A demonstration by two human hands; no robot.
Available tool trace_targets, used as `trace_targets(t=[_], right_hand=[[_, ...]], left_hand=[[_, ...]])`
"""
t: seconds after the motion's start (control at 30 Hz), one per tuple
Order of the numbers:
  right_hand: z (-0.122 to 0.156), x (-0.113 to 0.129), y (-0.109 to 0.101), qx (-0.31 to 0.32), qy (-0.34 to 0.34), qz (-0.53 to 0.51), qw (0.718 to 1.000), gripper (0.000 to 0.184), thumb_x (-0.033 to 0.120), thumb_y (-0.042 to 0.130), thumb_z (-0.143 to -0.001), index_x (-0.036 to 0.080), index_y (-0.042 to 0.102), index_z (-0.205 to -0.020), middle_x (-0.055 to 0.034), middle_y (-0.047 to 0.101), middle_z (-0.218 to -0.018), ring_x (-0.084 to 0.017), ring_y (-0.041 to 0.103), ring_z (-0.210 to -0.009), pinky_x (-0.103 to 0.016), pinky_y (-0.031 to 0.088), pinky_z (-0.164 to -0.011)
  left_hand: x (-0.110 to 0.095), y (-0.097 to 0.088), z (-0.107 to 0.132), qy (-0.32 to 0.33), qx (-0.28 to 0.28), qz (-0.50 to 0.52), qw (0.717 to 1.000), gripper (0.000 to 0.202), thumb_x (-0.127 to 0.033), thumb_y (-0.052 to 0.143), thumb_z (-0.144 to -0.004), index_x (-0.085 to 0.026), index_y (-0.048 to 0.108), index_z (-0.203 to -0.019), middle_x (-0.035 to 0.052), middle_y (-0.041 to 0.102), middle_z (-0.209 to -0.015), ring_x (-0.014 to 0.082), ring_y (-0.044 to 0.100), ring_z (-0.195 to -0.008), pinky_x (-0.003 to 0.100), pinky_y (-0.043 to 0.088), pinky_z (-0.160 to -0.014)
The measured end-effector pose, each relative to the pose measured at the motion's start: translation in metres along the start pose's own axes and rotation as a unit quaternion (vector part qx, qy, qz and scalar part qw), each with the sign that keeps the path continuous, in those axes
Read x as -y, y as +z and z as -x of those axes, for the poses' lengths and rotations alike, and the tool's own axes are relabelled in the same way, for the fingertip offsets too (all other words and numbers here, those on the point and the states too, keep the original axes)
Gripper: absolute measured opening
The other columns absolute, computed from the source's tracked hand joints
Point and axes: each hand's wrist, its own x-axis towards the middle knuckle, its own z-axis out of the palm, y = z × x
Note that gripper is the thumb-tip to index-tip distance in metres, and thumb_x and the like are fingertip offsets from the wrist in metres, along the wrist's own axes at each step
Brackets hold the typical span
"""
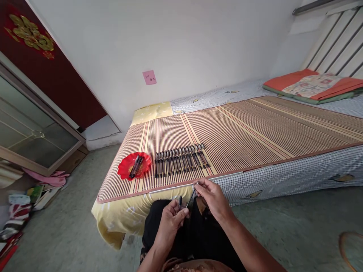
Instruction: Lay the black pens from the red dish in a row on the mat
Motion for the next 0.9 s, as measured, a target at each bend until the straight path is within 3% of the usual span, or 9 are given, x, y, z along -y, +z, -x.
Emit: trace_targets(t=[0.2,0.4,0.57,0.67,0.77,0.9], right_hand=[[0.003,0.016,-0.004,0.086,0.022,-0.002,0.996,0.03,0.046,0.074,-0.084,0.018,0.075,-0.094,-0.0029,0.067,-0.081,-0.015,0.058,-0.07,-0.027,0.046,-0.066],[0.004,0.025,-0.009,0.144,0.03,0.001,0.989,0.028,0.044,0.07,-0.087,0.018,0.076,-0.096,-0.0051,0.069,-0.089,-0.016,0.059,-0.078,-0.027,0.048,-0.072],[0.009,0.032,-0.004,0.112,0.037,0.013,0.993,0.03,0.047,0.077,-0.081,0.018,0.072,-0.085,-0.0012,0.065,-0.075,-0.015,0.059,-0.071,-0.026,0.047,-0.067],[0.012,0.033,0.003,0.086,0.03,0.011,0.996,0.031,0.048,0.076,-0.082,0.018,0.072,-0.085,-0.0026,0.069,-0.079,-0.016,0.062,-0.074,-0.026,0.05,-0.07],[0.013,0.027,0.011,0.066,0.009,-0.014,0.998,0.031,0.05,0.073,-0.084,0.019,0.071,-0.089,-0.0046,0.072,-0.083,-0.018,0.066,-0.077,-0.029,0.053,-0.074],[0.012,0.019,0.014,0.02,-0.029,0.018,0.999,0.031,0.05,0.07,-0.085,0.02,0.068,-0.088,-0.0035,0.07,-0.078,-0.017,0.064,-0.068,-0.028,0.053,-0.065]], left_hand=[[-0.002,-0.001,0.003,0.022,0.006,0.022,0.999,0.044,-0.053,0.081,-0.076,-0.016,0.057,-0.073,-0.0054,0.05,-0.057,0.0023,0.027,-0.044,0.02,0.015,-0.043],[0.001,0.003,0.006,-0.022,0.078,0.105,0.991,0.04,-0.049,0.08,-0.077,-0.017,0.057,-0.08,-0.0076,0.045,-0.054,0.0035,0.023,-0.042,0.022,0.013,-0.042],[0.002,0.006,0.006,0.03,0.003,0.033,0.999,0.042,-0.048,0.082,-0.076,-0.017,0.054,-0.075,-0.0059,0.052,-0.057,0.004,0.031,-0.045,0.02,0.018,-0.044],[0.0,0.01,0.007,0.059,-0.03,0.009,0.998,0.039,-0.046,0.081,-0.077,-0.017,0.054,-0.076,-0.0066,0.052,-0.059,0.0046,0.034,-0.047,0.02,0.024,-0.047],[-0.002,0.015,0.008,0.064,-0.018,-0.001,0.998,0.039,-0.049,0.078,-0.079,-0.017,0.055,-0.079,-0.0064,0.053,-0.06,0.0054,0.035,-0.047,0.02,0.026,-0.047],[-0.001,0.02,0.006,0.049,0.003,0.009,0.999,0.041,-0.056,0.063,-0.09,-0.016,0.062,-0.09,0.0,0.062,-0.069,0.0102,0.047,-0.057,0.021,0.033,-0.052]])
